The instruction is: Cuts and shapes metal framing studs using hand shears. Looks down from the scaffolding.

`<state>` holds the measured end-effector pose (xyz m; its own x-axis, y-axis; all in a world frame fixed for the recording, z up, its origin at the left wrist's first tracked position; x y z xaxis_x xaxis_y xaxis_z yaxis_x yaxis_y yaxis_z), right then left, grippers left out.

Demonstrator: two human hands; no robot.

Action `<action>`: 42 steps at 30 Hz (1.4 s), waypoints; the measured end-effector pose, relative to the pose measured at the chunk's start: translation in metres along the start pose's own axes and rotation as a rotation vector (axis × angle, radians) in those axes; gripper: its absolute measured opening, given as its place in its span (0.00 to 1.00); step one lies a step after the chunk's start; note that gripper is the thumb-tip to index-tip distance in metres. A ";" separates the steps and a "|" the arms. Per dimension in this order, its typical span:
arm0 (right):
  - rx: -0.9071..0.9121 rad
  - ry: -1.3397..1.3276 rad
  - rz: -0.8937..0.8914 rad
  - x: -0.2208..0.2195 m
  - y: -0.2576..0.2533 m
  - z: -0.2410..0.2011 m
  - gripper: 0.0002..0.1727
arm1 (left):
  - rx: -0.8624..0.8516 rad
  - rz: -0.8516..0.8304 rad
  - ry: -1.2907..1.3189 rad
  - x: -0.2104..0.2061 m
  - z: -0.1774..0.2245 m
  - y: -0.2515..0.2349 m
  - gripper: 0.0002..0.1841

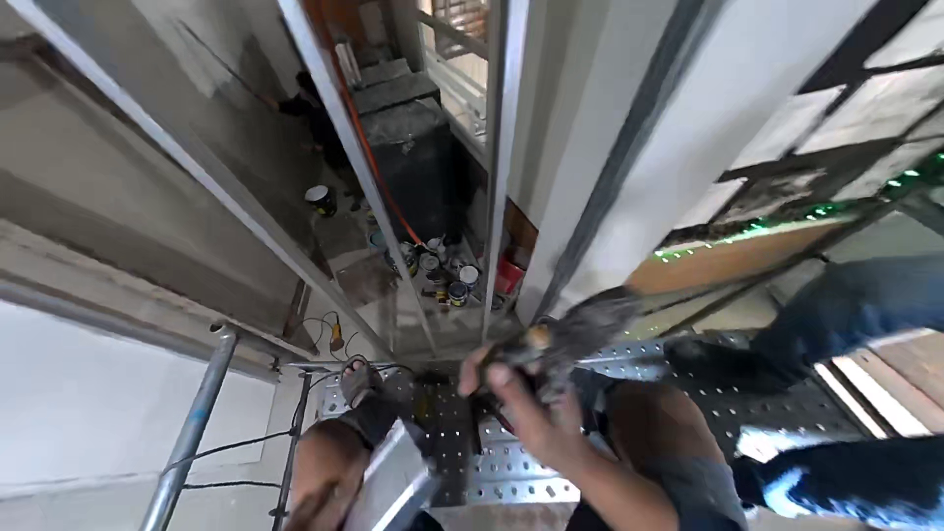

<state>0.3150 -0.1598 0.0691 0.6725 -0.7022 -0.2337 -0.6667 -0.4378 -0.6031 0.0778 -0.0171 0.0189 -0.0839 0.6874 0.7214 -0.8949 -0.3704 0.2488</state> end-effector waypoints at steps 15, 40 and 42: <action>-0.028 0.586 -0.205 0.122 -0.111 0.205 0.21 | -0.324 0.266 0.759 0.080 0.046 -0.322 0.33; -0.368 0.904 -0.624 0.109 -0.074 0.291 0.11 | 0.164 -0.201 0.726 -0.032 -0.058 -0.382 0.23; -0.370 0.921 -0.637 0.109 -0.072 0.293 0.11 | 0.192 -0.250 0.730 -0.035 -0.063 -0.382 0.25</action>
Point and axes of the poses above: each hand's wrist, its own y-axis away from the middle knuckle, its own x-axis out of the back of the hand, z = x × y, the point moved 10 cm from there along -y, towards the middle knuckle, and after that the axes turned 6 degrees about x, right-handed, at the moved point
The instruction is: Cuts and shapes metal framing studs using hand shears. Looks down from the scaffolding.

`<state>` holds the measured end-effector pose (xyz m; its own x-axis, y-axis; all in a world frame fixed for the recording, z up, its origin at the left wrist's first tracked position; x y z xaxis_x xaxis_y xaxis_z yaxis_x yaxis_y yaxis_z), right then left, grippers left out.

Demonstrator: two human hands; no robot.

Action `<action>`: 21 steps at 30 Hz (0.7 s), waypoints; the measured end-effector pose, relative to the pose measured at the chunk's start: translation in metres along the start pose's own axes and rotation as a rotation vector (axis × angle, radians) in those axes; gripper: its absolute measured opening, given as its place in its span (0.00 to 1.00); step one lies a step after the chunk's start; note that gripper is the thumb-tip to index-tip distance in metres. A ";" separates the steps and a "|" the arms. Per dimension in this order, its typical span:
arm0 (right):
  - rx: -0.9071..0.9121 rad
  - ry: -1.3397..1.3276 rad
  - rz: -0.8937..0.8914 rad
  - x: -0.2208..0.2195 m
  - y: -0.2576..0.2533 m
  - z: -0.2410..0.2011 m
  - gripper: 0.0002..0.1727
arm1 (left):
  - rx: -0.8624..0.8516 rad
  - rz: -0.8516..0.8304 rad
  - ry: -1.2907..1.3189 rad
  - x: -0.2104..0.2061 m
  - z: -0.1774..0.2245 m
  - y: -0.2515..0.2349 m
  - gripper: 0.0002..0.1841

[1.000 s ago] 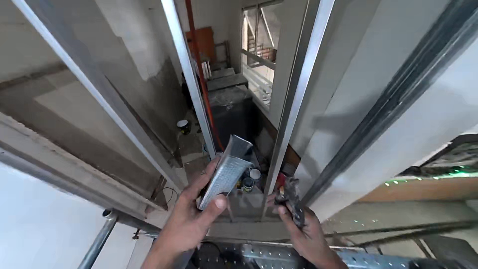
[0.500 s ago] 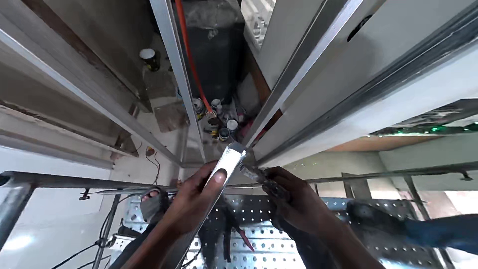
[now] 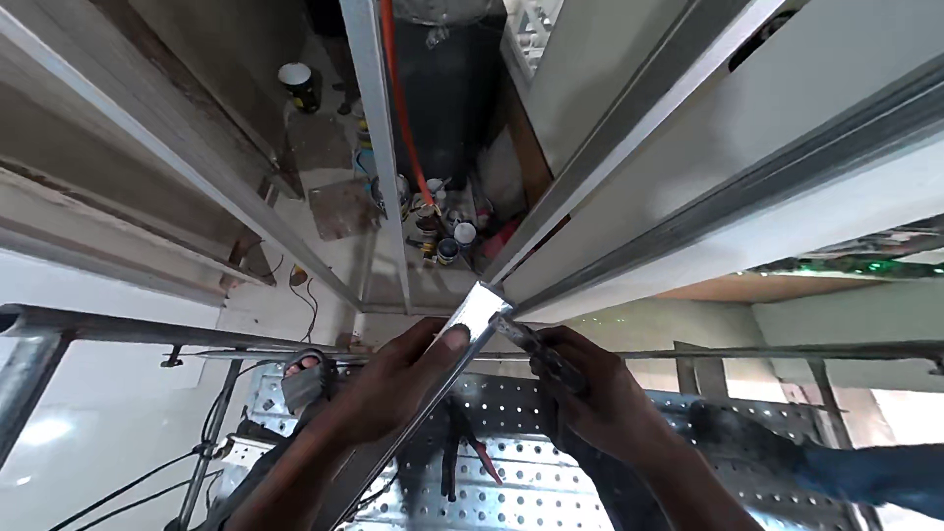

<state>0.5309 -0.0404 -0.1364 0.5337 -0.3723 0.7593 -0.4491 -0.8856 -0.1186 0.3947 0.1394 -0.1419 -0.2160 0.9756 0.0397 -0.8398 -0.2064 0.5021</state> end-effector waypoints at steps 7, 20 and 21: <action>0.115 0.060 0.108 0.015 -0.005 -0.012 0.17 | 0.035 -0.170 0.300 -0.014 0.012 -0.008 0.31; 0.023 0.064 0.032 0.015 -0.008 0.009 0.08 | -0.160 0.037 0.084 0.007 0.015 -0.027 0.29; 0.028 0.054 0.033 0.016 -0.008 0.007 0.07 | -0.156 0.023 0.102 0.005 0.014 -0.026 0.29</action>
Point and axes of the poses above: each hand's wrist, its own y-axis away from the middle knuckle, its own x-axis out of the back of the hand, z = x × y, the point moved 10 cm from there along -y, towards the middle knuckle, and after that the axes turned 6 degrees about x, right-handed, at the moved point
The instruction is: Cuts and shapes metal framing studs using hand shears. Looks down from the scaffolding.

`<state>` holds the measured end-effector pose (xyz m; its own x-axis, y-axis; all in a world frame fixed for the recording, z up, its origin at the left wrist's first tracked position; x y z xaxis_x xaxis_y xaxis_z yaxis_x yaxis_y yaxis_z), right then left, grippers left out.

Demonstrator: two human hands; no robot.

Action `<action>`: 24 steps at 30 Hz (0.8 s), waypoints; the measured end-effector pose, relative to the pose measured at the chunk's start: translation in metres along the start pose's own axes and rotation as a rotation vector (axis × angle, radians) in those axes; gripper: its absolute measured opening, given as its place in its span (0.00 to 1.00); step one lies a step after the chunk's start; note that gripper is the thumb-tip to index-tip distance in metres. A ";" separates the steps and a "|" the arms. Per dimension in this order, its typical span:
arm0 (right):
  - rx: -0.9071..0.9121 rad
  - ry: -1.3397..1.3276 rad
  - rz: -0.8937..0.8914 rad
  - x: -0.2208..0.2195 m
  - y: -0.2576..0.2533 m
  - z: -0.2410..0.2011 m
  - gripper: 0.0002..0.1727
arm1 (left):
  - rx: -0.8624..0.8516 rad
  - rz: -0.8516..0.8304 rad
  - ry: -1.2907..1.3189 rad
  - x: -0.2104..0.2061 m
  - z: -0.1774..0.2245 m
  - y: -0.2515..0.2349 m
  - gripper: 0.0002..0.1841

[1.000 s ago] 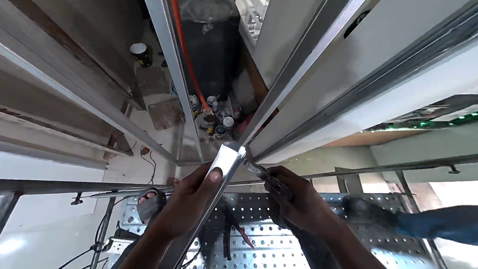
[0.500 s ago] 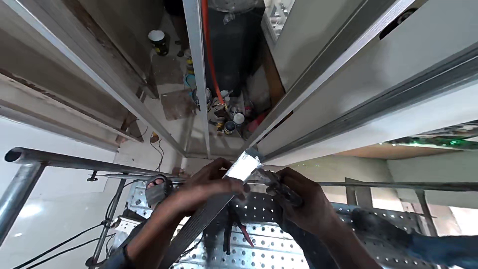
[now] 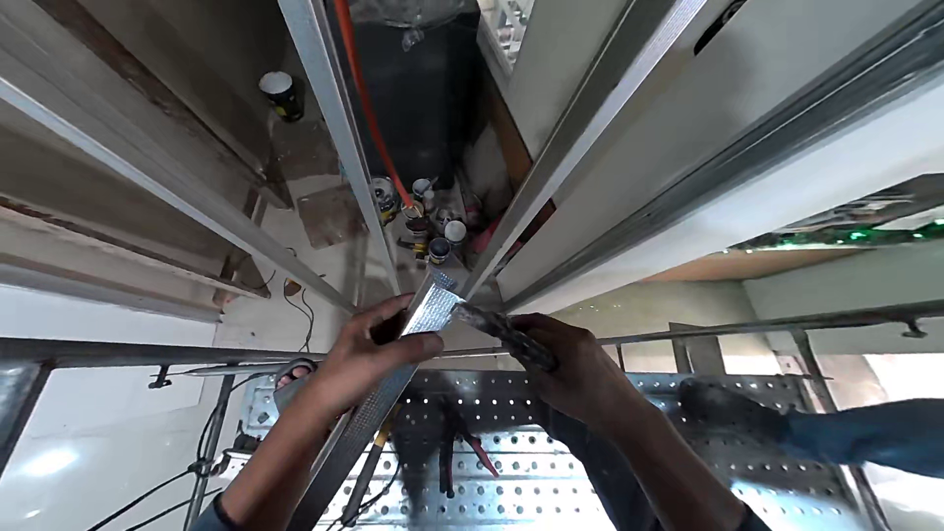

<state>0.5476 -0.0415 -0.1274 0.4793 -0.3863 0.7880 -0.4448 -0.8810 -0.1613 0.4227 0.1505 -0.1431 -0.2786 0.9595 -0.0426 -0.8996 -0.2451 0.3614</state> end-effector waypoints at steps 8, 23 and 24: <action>-0.043 0.054 -0.015 0.007 0.002 0.008 0.05 | 0.020 -0.004 0.009 -0.001 -0.002 -0.002 0.28; 0.005 0.116 0.042 0.012 0.004 0.002 0.07 | -0.086 0.161 -0.234 0.021 0.014 -0.001 0.39; 0.000 0.054 0.011 0.010 0.005 0.005 0.06 | -0.105 0.140 -0.219 0.020 0.013 0.000 0.40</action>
Point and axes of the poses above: each hand's wrist, its own y-axis away from the middle knuckle, its own x-axis out of the back of the hand, z = x × y, the point moved 10 cm from there along -y, towards the middle knuckle, and after that the axes turned 6 degrees about x, right-handed, at the moved point
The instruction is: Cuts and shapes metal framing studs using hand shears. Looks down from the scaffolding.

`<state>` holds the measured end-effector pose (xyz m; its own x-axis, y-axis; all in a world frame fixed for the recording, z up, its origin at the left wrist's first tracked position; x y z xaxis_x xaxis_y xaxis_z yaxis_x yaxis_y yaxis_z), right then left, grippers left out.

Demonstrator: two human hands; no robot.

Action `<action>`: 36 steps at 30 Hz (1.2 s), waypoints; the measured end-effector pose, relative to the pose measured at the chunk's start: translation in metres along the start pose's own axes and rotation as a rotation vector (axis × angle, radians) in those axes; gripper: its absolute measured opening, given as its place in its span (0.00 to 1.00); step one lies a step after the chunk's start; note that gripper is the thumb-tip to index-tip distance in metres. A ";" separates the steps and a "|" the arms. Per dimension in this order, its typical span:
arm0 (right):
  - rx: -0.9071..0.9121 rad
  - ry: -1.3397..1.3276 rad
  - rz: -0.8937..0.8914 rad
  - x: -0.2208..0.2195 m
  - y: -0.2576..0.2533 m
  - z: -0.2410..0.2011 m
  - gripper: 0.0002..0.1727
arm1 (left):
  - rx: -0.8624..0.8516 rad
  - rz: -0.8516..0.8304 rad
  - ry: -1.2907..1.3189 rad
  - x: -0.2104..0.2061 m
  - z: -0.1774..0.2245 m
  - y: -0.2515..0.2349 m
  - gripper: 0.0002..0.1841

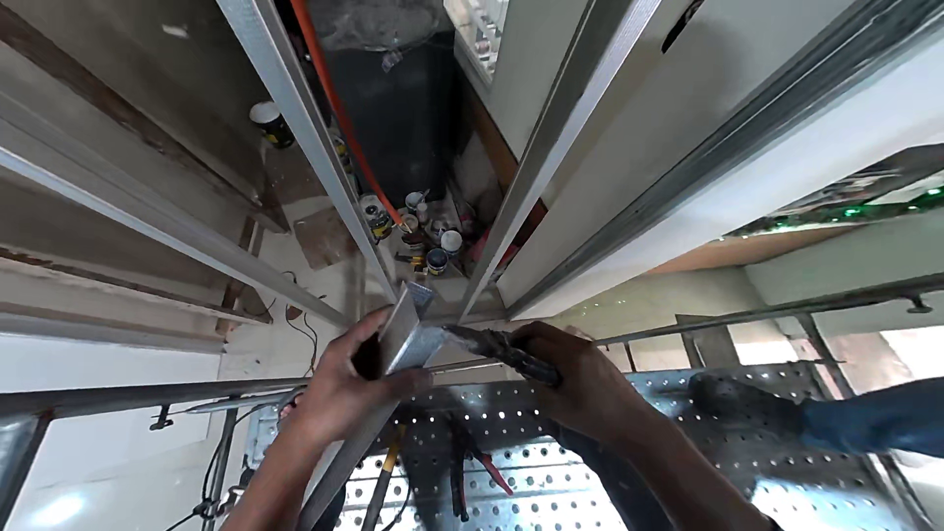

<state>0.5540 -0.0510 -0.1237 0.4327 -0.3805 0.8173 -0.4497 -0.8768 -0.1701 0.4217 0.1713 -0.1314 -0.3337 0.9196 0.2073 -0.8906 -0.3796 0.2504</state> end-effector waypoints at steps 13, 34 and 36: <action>-0.265 0.007 -0.149 -0.022 -0.008 0.013 0.06 | -0.092 0.259 -0.416 -0.016 0.014 0.007 0.47; -0.113 0.078 -0.045 -0.026 0.001 0.003 0.07 | -0.112 0.032 -0.212 -0.011 0.003 0.014 0.39; -0.133 0.100 -0.080 -0.028 -0.001 0.001 0.07 | -0.131 0.097 -0.274 -0.011 0.006 0.014 0.40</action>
<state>0.5433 -0.0397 -0.1472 0.3942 -0.2741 0.8772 -0.5192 -0.8540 -0.0335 0.4143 0.1555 -0.1247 -0.3392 0.8116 0.4756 -0.8969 -0.4315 0.0967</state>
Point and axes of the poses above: each hand's wrist, its own y-axis away from the middle knuckle, its own x-axis out of the back of the hand, z = x × y, the point moved 10 cm from there along -y, towards the middle knuckle, and after that the axes turned 6 degrees about x, right-handed, at the moved point
